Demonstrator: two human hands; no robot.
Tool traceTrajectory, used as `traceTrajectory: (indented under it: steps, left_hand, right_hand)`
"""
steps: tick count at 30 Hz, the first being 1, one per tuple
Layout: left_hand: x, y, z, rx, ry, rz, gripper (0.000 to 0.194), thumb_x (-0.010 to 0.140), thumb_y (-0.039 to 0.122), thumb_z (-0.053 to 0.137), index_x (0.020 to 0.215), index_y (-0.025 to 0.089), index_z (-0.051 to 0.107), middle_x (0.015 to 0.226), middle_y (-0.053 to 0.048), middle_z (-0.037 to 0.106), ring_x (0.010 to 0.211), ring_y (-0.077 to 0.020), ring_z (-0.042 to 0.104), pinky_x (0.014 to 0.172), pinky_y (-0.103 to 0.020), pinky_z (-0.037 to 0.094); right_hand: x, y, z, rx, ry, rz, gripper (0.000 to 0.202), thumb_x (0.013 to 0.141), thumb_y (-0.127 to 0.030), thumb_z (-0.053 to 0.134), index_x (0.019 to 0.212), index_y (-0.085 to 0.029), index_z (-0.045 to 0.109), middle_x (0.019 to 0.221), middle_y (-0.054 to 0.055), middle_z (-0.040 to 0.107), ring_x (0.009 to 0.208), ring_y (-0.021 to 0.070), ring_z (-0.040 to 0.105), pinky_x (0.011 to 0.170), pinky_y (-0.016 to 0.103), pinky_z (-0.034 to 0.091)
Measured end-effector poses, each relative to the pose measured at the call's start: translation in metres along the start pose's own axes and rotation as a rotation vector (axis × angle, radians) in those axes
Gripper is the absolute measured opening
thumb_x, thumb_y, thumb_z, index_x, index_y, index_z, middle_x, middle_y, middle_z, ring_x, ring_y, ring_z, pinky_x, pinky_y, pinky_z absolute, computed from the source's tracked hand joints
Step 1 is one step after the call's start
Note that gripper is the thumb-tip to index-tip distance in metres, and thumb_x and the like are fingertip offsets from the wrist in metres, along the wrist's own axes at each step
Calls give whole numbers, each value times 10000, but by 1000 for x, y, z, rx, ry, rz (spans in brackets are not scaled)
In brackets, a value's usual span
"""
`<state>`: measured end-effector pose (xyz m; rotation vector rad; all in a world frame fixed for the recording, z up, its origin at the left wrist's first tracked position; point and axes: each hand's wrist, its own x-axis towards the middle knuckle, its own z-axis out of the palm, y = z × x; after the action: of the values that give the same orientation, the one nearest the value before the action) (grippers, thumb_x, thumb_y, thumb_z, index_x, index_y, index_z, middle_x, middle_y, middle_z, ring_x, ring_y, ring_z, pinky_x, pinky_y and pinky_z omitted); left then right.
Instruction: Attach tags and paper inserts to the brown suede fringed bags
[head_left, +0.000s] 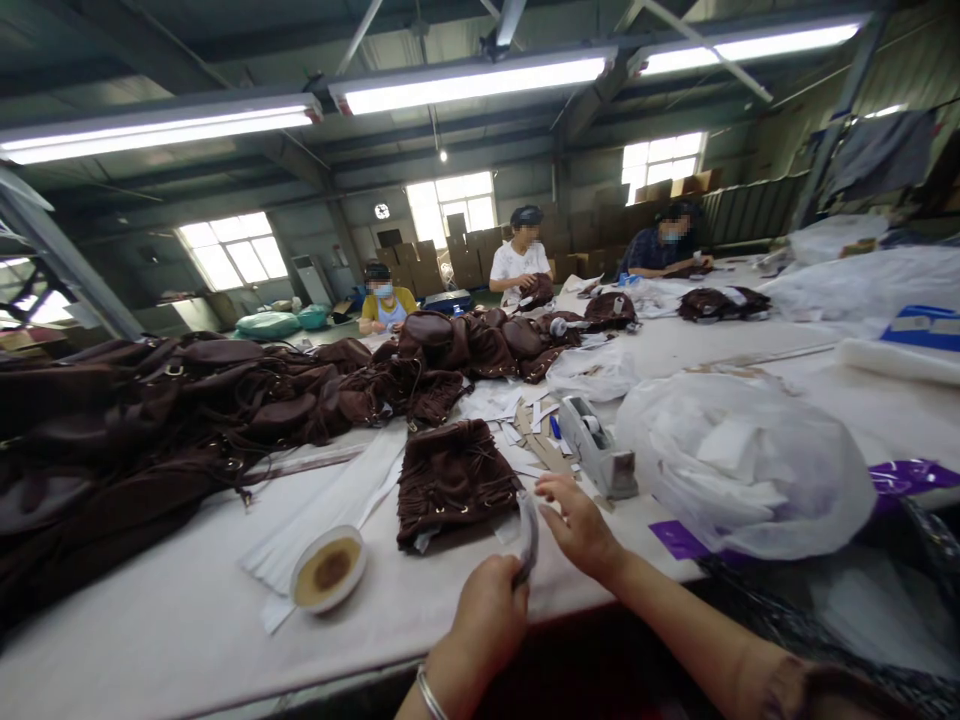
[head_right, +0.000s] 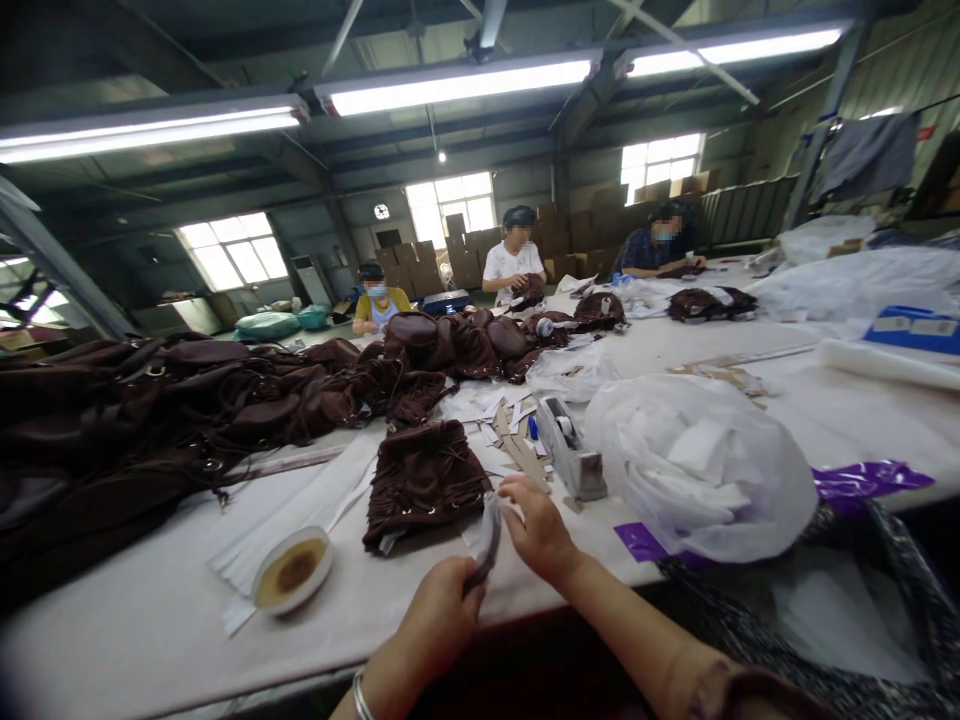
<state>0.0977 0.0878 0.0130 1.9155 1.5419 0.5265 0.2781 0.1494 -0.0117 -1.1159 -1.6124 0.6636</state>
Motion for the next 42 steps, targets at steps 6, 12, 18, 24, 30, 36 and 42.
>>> traceTrajectory:
  steps: [6,12,18,24,30,36,42]
  left_hand:
    - [6,-8,-20,474,-44,165,225,846,102,555,891,190,758,892,-120,712,866,-267,656,813,-362,479]
    - [-46,-37,0,402,435,239,305,936,222,542,1215,205,666,1163,-146,671,1098,-303,604,1018,-456,429]
    - [-67,-52,-16,170,267,-210,393,990,470,432,889,214,713,852,-87,751,825,-241,704,735,-315,481]
    - [-42,-44,-35,355,221,-413,418,909,569,504,895,191,681,891,-118,760,852,-284,712,672,-326,446]
    - [-30,-51,-15,258,238,-280,163,841,164,523,945,200,643,940,-61,717,886,-210,663,766,-284,449]
    - [-29,-54,-18,208,164,-12,324,804,30,463,985,193,677,973,-65,659,921,-191,617,850,-262,446]
    - [-22,-43,-29,321,27,7,345,748,-2,446,903,191,686,928,-74,666,863,-205,632,781,-276,443]
  right_hand:
    - [-33,-24,2,-572,-556,-459,174,828,-127,590,965,-192,676,908,72,703,841,221,620,778,331,484]
    - [-44,-9,19,-779,-501,-461,110,859,-132,602,777,-182,656,800,63,668,728,211,593,634,318,386]
    - [-66,-23,45,-717,-456,-480,124,821,-83,614,758,-188,630,786,51,643,705,205,562,619,330,333]
    - [-77,-15,56,-613,-490,-577,121,822,-75,634,810,-193,615,818,26,643,727,197,533,657,329,337]
    - [-71,-17,41,-625,-565,-538,93,874,-120,606,868,-212,613,877,17,661,771,205,550,692,334,357]
    - [-52,-18,17,-643,-560,-439,154,908,-130,581,999,-222,663,1059,35,704,870,218,602,760,329,410]
    - [-37,-22,5,-453,-516,-367,223,908,-120,522,1027,-207,689,1064,54,708,943,193,639,848,297,469]
